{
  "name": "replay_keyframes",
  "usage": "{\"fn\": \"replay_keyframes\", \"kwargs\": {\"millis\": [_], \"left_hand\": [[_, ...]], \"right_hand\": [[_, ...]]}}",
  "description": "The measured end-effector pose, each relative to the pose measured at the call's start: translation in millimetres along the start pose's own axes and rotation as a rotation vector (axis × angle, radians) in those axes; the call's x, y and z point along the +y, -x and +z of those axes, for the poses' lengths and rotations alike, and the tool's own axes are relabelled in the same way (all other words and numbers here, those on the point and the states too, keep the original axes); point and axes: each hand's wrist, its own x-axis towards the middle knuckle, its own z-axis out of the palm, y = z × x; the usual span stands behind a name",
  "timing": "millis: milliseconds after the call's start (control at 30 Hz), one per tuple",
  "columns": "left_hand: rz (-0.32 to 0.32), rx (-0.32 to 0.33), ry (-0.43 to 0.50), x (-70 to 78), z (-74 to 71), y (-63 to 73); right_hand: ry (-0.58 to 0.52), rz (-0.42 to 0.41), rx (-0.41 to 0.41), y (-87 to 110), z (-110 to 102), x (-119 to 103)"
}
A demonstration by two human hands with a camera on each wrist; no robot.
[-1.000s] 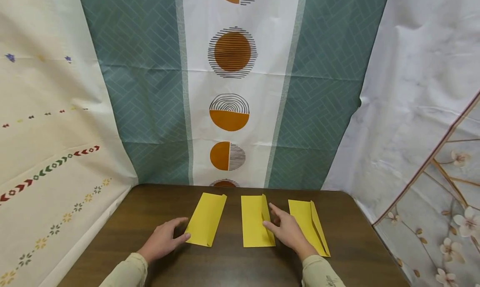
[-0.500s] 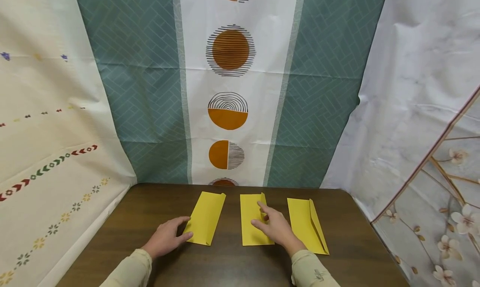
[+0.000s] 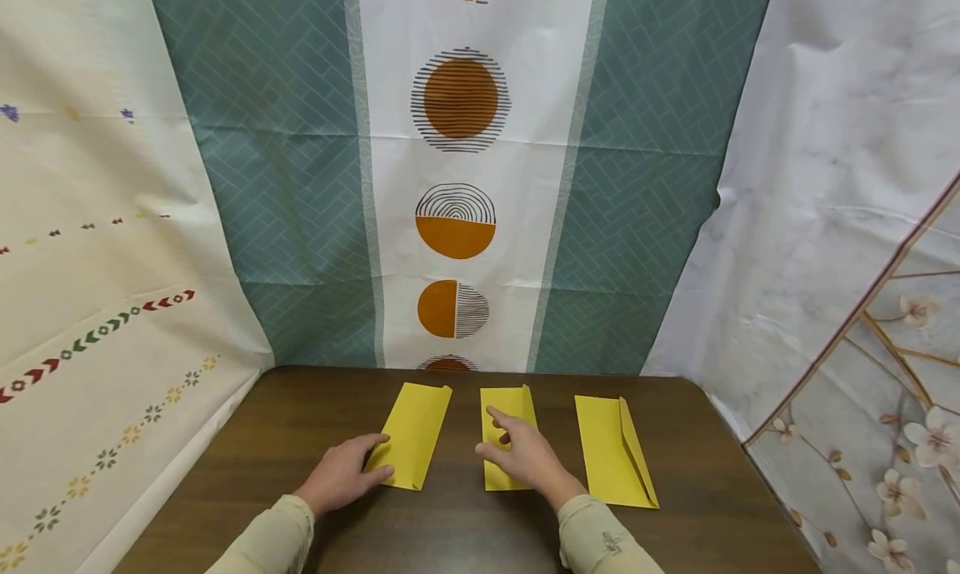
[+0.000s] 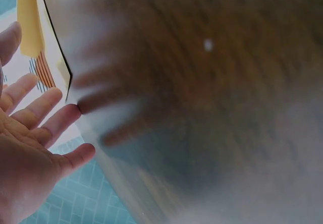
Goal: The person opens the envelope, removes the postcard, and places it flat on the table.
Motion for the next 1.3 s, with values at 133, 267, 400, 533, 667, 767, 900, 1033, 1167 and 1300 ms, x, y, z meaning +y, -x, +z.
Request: {"fn": "replay_keyframes", "kwargs": {"millis": [133,267,400,533,667,767,900,1033,1167,1300], "left_hand": [[-0.004,-0.008,-0.002,1.1,0.8,0.4],[0.005,-0.007,0.005,5.0,0.3,0.0],[0.025,0.002,-0.016,8.6,0.8,-2.4],[0.039,0.015,-0.037,12.4,1.6,-5.7],[0.047,0.02,-0.033,15.4,2.7,-7.3],[0.052,0.014,-0.03,15.4,4.2,-8.1],[0.05,-0.006,-0.024,15.0,4.7,-8.7],[0.073,-0.015,-0.033,15.4,4.3,-7.5],[0.085,-0.026,-0.049,14.9,5.4,-6.4],[0.081,-0.039,-0.055,13.8,7.0,-5.0]], "right_hand": [[-0.005,-0.015,-0.029,-3.9,6,-4],[0.015,-0.051,-0.041,-7.6,13,-8],[0.056,-0.082,-0.055,-10.1,21,-11],[0.064,-0.087,-0.077,-12.7,27,-16],[0.064,-0.095,-0.091,-15.8,33,-22],[0.071,-0.091,-0.101,-18.0,38,-25],[0.066,-0.07,-0.12,-21.1,43,-29],[0.059,-0.053,-0.135,-23.9,48,-33],[0.047,-0.041,-0.149,-26.7,53,-35],[0.034,-0.039,-0.147,-28.3,57,-37]]}}
